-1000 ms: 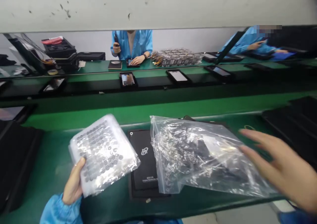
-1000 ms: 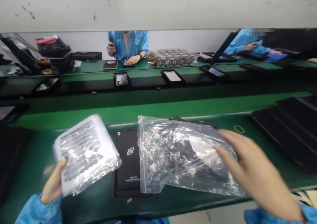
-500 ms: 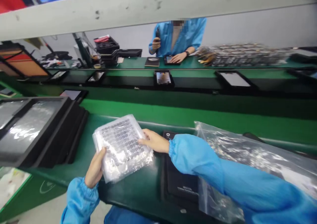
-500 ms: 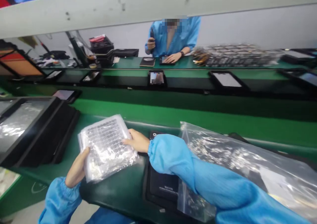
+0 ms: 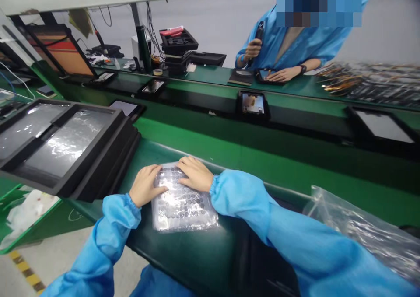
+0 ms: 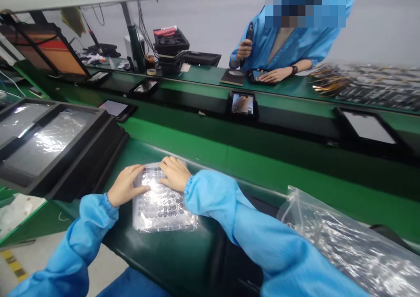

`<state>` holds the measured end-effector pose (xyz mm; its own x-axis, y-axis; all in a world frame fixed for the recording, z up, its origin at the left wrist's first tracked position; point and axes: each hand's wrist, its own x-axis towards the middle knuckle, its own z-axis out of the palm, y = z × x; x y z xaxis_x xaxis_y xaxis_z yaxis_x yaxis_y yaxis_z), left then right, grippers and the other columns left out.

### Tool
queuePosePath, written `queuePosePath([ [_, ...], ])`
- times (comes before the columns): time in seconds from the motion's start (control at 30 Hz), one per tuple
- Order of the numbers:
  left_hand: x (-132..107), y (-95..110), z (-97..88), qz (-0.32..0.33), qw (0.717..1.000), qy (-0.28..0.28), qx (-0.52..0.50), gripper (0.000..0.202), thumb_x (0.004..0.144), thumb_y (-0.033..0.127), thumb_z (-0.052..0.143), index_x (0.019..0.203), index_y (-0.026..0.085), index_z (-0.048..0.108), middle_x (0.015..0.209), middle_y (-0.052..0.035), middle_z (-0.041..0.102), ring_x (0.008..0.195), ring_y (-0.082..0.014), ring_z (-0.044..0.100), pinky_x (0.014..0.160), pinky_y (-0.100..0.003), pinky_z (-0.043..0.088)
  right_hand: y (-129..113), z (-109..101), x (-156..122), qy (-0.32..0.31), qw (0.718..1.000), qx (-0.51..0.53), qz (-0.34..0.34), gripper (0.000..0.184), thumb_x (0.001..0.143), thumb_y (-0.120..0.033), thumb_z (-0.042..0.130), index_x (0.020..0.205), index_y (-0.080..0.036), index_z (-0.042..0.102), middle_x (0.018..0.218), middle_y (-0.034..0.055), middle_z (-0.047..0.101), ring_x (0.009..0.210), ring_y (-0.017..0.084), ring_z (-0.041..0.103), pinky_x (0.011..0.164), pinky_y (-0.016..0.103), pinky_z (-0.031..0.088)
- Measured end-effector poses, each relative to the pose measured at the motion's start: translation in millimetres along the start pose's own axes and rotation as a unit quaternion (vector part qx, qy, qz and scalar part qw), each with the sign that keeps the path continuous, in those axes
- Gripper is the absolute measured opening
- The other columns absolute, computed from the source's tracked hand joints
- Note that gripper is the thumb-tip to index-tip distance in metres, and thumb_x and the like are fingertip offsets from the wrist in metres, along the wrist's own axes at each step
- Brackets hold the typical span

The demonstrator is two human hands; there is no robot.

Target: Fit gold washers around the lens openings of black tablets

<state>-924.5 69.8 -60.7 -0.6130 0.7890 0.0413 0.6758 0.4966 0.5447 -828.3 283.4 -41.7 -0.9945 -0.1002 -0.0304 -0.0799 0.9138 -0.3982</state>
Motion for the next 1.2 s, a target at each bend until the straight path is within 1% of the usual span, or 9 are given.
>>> queuePosePath([
  [0.13,14,-2,-12.6,0.014,0.998,-0.017,0.055,0.051,0.072,0.037,0.074,0.118,0.019,0.060,0.110,-0.0109,0.061,0.101,-0.0294,0.054,0.090,-0.046,0.043,1,5,40,-0.019,1.000,0.015,0.002,0.046,0.080,-0.039,0.074,0.118,-0.017,0.061,0.117,0.0123,0.057,0.111,0.030,0.050,0.093,0.042,0.042],
  [0.3,31,-9,-13.8,0.038,0.997,-0.052,0.053,0.009,0.080,0.027,0.064,0.083,0.018,0.064,0.075,-0.0018,0.058,0.074,-0.0188,0.054,0.074,-0.033,0.042,6,13,65,-0.031,0.997,0.064,0.004,0.034,0.079,-0.038,0.074,0.105,-0.017,0.068,0.102,0.0097,0.062,0.100,0.026,0.057,0.088,0.037,0.046],
  [0.4,36,-6,-14.0,0.071,0.995,-0.071,0.020,0.011,0.084,0.026,0.059,0.076,0.019,0.061,0.076,-0.0006,0.060,0.076,-0.0167,0.055,0.080,-0.032,0.041,12,19,58,-0.015,0.993,0.115,-0.018,0.032,0.082,-0.031,0.070,0.111,-0.018,0.067,0.109,0.0085,0.063,0.106,0.023,0.056,0.094,0.033,0.044],
  [0.53,30,0,-15.7,0.096,0.993,-0.064,-0.024,0.018,0.093,0.028,0.047,0.087,0.018,0.061,0.097,-0.0042,0.063,0.094,-0.0175,0.055,0.091,-0.032,0.039,30,28,41,0.008,0.983,0.184,-0.020,0.029,0.093,-0.030,0.048,0.113,-0.020,0.066,0.113,0.0064,0.065,0.105,0.021,0.060,0.095,0.035,0.045],
  [0.73,40,14,9.1,0.108,0.990,-0.072,-0.057,0.011,0.078,0.022,0.068,0.087,0.018,0.064,0.078,-0.0003,0.062,0.078,-0.0183,0.056,0.076,-0.032,0.043,41,49,26,0.063,0.982,0.177,0.019,0.032,0.090,-0.040,0.045,0.100,-0.020,0.068,0.101,0.0090,0.067,0.096,0.026,0.061,0.092,0.041,0.045],
  [0.9,34,22,19.3,0.178,0.977,0.026,-0.118,0.012,0.083,0.025,0.065,0.072,0.021,0.065,0.079,-0.0010,0.064,0.085,-0.0169,0.057,0.084,-0.031,0.045,33,57,23,0.099,0.986,0.123,0.055,0.033,0.093,-0.036,0.039,0.099,-0.021,0.068,0.100,0.0094,0.069,0.096,0.027,0.061,0.088,0.040,0.045],
  [1.07,-21,-4,-20.1,0.117,0.945,0.237,-0.191,0.030,0.099,0.029,0.035,0.085,0.021,0.060,0.095,-0.0064,0.063,0.109,-0.0185,0.056,0.101,-0.040,0.041,28,55,26,0.120,0.985,0.094,0.076,0.030,0.096,-0.032,0.040,0.097,-0.022,0.068,0.103,0.0076,0.070,0.098,0.026,0.061,0.087,0.039,0.044],
  [1.13,-36,-14,-29.7,0.095,0.944,0.248,-0.193,0.024,0.098,0.028,0.040,0.085,0.020,0.059,0.098,-0.0064,0.064,0.109,-0.0189,0.057,0.101,-0.040,0.042,27,53,27,0.135,0.984,0.092,0.072,0.027,0.096,-0.030,0.043,0.097,-0.021,0.068,0.101,0.0076,0.069,0.097,0.026,0.060,0.088,0.039,0.044],
  [1.2,-40,-15,-26.1,0.084,0.958,0.209,-0.175,0.013,0.093,0.028,0.052,0.092,0.020,0.062,0.105,-0.0068,0.067,0.106,-0.0200,0.060,0.097,-0.039,0.046,25,50,28,0.154,0.982,0.096,0.054,0.023,0.096,-0.029,0.045,0.097,-0.021,0.067,0.104,0.0075,0.068,0.100,0.025,0.058,0.091,0.039,0.042],
])
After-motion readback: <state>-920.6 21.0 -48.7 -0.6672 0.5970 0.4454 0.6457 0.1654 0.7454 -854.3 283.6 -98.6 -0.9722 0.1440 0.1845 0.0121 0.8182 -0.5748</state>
